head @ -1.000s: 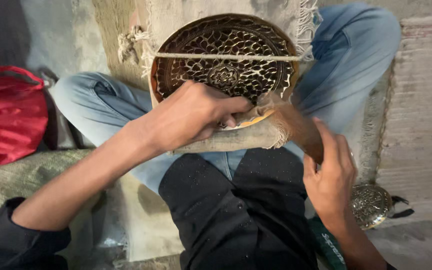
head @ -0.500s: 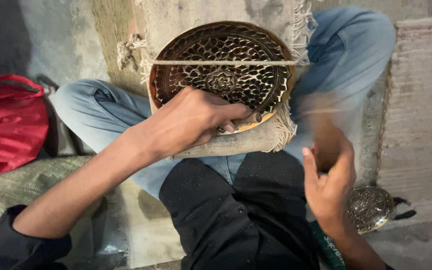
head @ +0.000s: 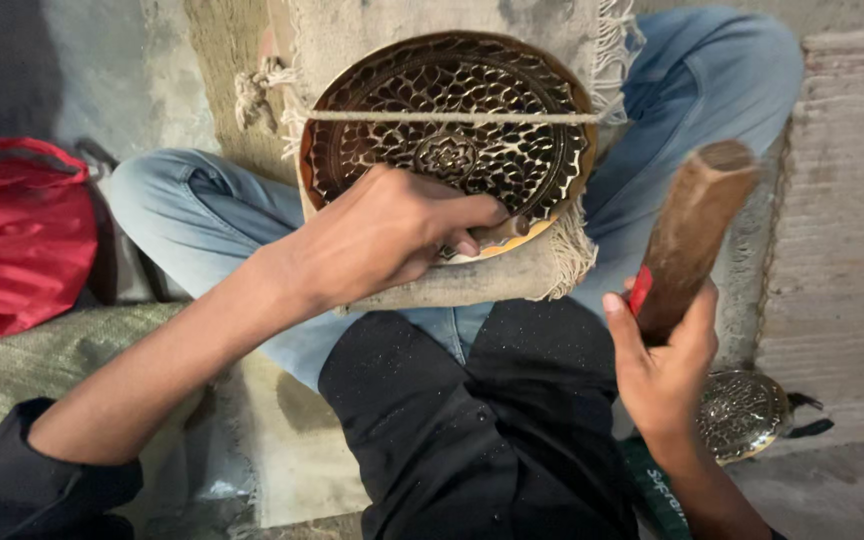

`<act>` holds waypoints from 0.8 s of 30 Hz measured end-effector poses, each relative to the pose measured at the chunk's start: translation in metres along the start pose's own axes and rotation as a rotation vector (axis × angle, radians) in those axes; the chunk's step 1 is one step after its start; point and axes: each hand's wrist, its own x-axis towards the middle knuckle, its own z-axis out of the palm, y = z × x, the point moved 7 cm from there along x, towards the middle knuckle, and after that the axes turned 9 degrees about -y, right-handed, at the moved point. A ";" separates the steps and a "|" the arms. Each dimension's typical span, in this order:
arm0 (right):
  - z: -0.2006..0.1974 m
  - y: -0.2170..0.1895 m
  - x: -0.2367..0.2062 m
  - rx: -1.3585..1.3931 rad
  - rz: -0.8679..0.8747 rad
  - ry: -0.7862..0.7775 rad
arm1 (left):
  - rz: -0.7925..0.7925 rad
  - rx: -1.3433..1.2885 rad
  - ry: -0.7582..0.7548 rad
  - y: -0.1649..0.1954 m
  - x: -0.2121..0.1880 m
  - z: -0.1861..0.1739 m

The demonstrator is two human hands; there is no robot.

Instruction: The person sits cross-legged on the floor with an ornate brass tray resting on a cloth cushion on their lap. They hold a small punch against the tray's rim and repeatedly strike it with a wooden mallet, repositioning the punch along the edge to emboss the decorative metalwork.

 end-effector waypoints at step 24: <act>-0.017 0.008 0.002 -0.011 -0.043 0.054 | -0.003 -0.063 0.018 -0.002 -0.002 0.005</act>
